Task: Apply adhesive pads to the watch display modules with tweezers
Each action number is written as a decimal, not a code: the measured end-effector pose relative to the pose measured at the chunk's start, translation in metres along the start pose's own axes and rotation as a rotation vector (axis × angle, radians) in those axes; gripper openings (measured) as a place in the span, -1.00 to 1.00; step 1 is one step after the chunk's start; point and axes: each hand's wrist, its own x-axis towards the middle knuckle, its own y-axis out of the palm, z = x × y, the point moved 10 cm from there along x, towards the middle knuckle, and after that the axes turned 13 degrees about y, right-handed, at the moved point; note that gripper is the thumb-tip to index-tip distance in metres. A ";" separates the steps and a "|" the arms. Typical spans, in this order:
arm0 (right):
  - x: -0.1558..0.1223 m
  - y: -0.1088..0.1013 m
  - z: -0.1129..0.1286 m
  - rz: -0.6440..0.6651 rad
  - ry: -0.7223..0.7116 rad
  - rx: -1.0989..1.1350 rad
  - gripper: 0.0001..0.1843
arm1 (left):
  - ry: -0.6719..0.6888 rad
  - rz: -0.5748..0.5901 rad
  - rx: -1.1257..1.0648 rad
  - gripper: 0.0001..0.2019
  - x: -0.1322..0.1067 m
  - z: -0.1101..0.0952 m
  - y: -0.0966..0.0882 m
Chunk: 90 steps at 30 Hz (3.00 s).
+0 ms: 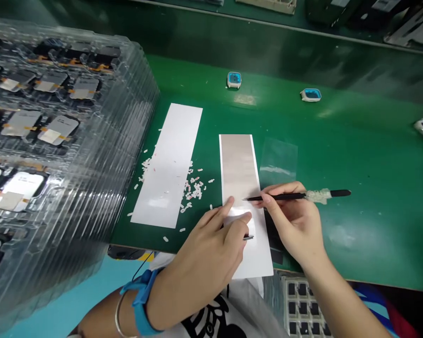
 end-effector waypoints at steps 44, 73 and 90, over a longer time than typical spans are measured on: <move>-0.047 0.001 0.029 -0.279 -0.262 0.397 -0.84 | -0.253 -0.637 -1.207 -0.89 0.006 0.043 0.007; -0.048 -0.058 0.018 -0.481 -0.151 0.272 -0.85 | -0.310 -0.503 -1.065 -0.86 0.010 0.042 0.011; -0.006 -0.071 -0.024 -0.287 0.107 0.066 -0.71 | -0.154 -0.118 -0.381 -0.85 0.036 0.024 0.024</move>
